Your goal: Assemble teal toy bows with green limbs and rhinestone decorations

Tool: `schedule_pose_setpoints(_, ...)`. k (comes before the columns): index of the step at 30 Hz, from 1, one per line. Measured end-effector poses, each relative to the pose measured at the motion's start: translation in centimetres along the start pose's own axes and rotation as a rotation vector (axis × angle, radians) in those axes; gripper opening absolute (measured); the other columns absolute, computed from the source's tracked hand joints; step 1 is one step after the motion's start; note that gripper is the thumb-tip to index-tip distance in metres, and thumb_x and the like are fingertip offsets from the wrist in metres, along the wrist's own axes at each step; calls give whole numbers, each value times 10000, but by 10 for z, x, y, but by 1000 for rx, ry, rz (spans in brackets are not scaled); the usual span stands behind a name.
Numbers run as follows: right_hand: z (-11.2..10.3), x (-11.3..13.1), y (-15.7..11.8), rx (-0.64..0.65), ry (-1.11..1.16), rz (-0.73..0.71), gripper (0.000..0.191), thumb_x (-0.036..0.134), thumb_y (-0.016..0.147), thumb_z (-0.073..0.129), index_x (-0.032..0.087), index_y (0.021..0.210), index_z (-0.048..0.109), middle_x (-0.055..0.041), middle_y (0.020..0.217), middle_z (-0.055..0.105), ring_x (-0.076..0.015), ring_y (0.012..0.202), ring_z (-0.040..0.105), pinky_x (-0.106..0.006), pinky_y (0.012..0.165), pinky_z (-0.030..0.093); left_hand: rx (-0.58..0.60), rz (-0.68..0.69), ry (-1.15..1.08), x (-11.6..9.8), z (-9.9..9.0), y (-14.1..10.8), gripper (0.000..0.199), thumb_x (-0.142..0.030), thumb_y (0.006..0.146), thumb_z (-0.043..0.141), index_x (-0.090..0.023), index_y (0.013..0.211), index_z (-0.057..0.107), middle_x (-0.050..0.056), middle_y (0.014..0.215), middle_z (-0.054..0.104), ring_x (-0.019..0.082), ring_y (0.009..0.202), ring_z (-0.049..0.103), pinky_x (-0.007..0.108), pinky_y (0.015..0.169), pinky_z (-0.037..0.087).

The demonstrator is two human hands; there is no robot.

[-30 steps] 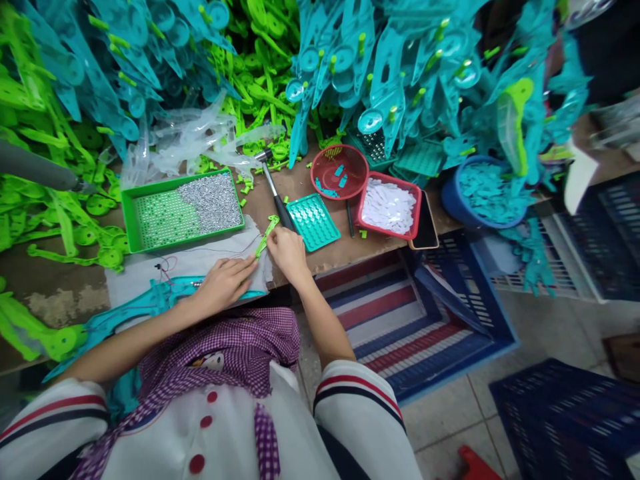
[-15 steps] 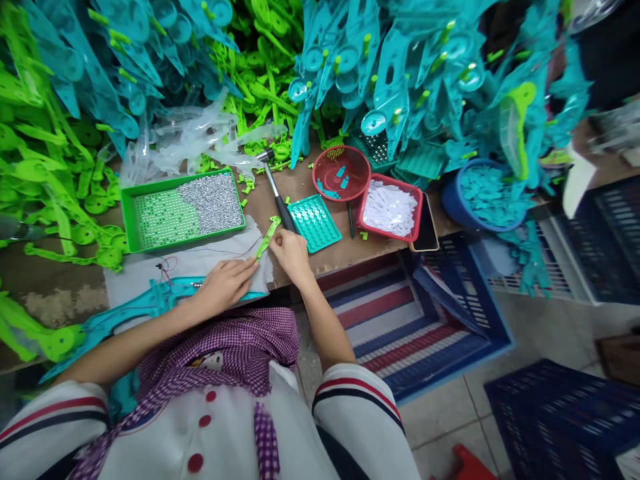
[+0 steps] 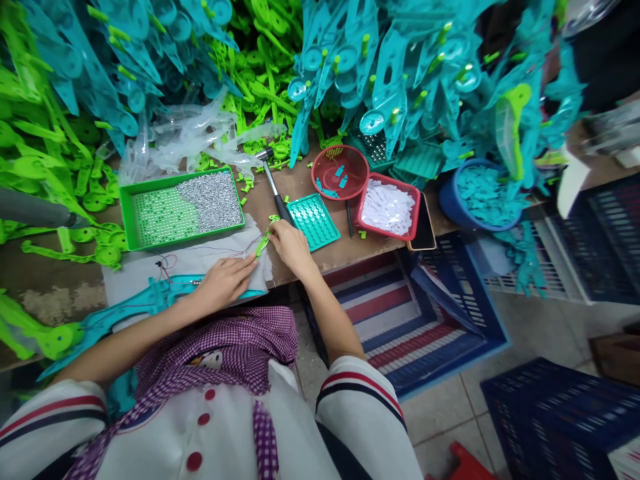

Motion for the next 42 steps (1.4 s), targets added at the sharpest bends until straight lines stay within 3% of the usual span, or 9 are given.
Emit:
schedule_pose_setpoints(4, -5, -2, 8, 83, 2, -68, 96, 143, 881, 589, 187, 883, 675, -71, 957, 703, -201, 888, 635, -283, 737, 392, 1, -2, 0, 0, 2, 1, 405, -181, 934, 483, -137, 1316, 609, 148, 1403, 582, 241, 1159, 623, 393, 937, 505)
schedule_pose_setpoints(9, -13, -3, 21, 200, 65, -83, 148, 99, 831, 647, 199, 721, 638, 4, 670, 644, -157, 697, 597, -261, 677, 361, 30, -21, 5, 1, 3, 0, 407, -187, 931, 468, -147, 1309, 611, 148, 1408, 578, 241, 1129, 631, 396, 922, 503)
schedule_pose_setpoints(13, -14, -5, 26, 222, 132, -87, 210, 74, 803, 663, 199, 645, 606, 32, 579, 593, -135, 607, 562, -260, 663, 360, 67, -9, -13, 1, -7, 0, 397, -259, 957, 469, -144, 1315, 595, 149, 1402, 585, 244, 1174, 606, 394, 945, 490)
schedule_pose_setpoints(18, -11, -8, 26, 215, 162, -101, 205, 67, 796, 657, 196, 643, 610, 37, 556, 584, -129, 592, 566, -264, 672, 379, -17, -102, 0, 5, -22, 30, 323, -283, 981, 455, -168, 1231, 624, 119, 1207, 688, 241, 1069, 618, 384, 925, 483)
schedule_pose_setpoints(24, -13, -5, 27, 235, 123, -54, 174, 90, 797, 655, 192, 659, 626, 30, 537, 591, -139, 575, 586, -268, 658, 394, -45, -295, 155, 5, -19, 66, 243, -212, 973, 432, -113, 994, 653, 150, 996, 675, 273, 963, 616, 387, 840, 479)
schedule_pose_setpoints(29, -17, -3, 28, 258, 119, -36, 208, 51, 774, 651, 188, 624, 608, 52, 458, 532, -121, 508, 544, -253, 610, 371, 118, -310, 143, -20, -21, 70, 314, -130, 990, 336, -121, 1175, 590, 157, 1073, 662, 259, 945, 655, 338, 724, 489)
schedule_pose_setpoints(33, -18, -1, 28, 274, 126, -17, 184, 63, 787, 645, 174, 642, 630, 53, 454, 523, -115, 509, 538, -248, 614, 376, 262, -243, 197, -38, -20, 71, 356, -55, 965, 307, -95, 1190, 580, 199, 1151, 621, 268, 982, 658, 334, 704, 508)
schedule_pose_setpoints(37, -18, -1, 27, 292, 134, -23, 127, 89, 824, 627, 150, 717, 660, 40, 509, 563, -108, 543, 559, -238, 638, 391, 288, -195, 249, -39, -15, 62, 350, -36, 956, 293, -88, 1125, 595, 205, 1164, 578, 249, 967, 646, 333, 731, 516)
schedule_pose_setpoints(42, -18, -1, 25, 291, 93, 2, 93, 108, 838, 640, 135, 761, 685, 17, 559, 598, -115, 588, 576, -246, 671, 399, 287, -200, 240, -33, -16, 50, 424, -28, 949, 274, -85, 1312, 486, 189, 1205, 540, 233, 986, 624, 331, 772, 521)
Point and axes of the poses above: each hand's wrist, its own y-axis towards the middle knuckle, its own z-axis out of the palm, x = y × z, the point moved 1 cm from there along y, towards the middle knuckle
